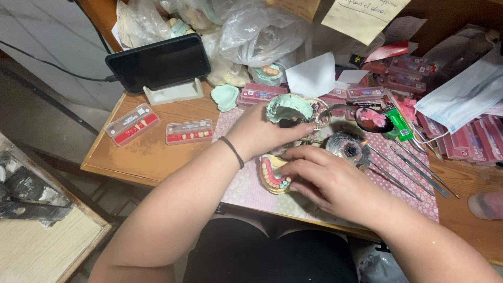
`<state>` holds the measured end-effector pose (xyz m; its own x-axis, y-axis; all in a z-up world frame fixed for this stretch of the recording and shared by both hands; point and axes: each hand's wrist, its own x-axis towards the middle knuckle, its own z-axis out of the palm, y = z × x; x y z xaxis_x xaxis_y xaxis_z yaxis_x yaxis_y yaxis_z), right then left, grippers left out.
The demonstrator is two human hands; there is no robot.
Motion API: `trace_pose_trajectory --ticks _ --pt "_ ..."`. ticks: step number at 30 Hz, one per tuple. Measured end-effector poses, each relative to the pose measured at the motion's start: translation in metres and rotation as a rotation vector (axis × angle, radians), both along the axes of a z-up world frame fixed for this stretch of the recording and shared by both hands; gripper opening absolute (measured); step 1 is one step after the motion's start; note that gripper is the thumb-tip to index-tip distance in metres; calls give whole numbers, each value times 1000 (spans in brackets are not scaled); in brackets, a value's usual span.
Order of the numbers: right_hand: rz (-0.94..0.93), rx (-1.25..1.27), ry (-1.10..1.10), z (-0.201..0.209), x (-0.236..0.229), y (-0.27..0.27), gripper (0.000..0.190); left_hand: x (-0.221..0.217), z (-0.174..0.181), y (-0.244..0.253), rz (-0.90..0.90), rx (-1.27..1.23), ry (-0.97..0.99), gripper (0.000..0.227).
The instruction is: The person assembles a dental prosthesis by placing individual artificial teeth into a mold and using a metal spatula to smooth and adjust the pink and yellow base material. The person repeatedly checks the fit between the upper and lower halves of the mold.
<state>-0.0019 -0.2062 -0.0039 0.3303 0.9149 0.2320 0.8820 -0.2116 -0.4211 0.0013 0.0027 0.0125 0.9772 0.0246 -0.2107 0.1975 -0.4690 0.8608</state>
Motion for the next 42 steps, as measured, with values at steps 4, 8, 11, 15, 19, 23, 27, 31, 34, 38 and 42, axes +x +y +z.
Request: trace_pose_trajectory --ticks 4,8,11,15,19,23,27,31,34,38,42 --pt "-1 8 33 -1 3 0 22 2 -2 0 -35 33 -30 46" --pt "34 35 47 -3 6 2 17 2 -2 0 -36 42 -32 46" --pt "52 49 30 -4 6 2 15 4 -6 0 -33 40 -52 45" --pt "50 58 27 -3 6 3 14 3 -4 0 -38 27 -50 44" --pt "49 55 31 -5 7 3 14 4 -8 0 -48 -4 -83 42" --pt "45 55 37 -7 8 2 15 4 -8 -1 -37 29 -67 44" --pt "32 51 32 -6 7 2 14 2 -4 -1 -28 9 -43 42" --pt "42 50 24 -3 6 4 15 4 -7 -1 -38 48 -68 43" --pt "37 30 25 -1 5 5 15 4 -6 -1 -38 53 -54 43" --pt "22 8 26 -2 5 4 14 1 -3 -2 -18 35 -33 43" --pt "17 16 21 -5 6 2 14 -1 4 -2 3 8 27 45"
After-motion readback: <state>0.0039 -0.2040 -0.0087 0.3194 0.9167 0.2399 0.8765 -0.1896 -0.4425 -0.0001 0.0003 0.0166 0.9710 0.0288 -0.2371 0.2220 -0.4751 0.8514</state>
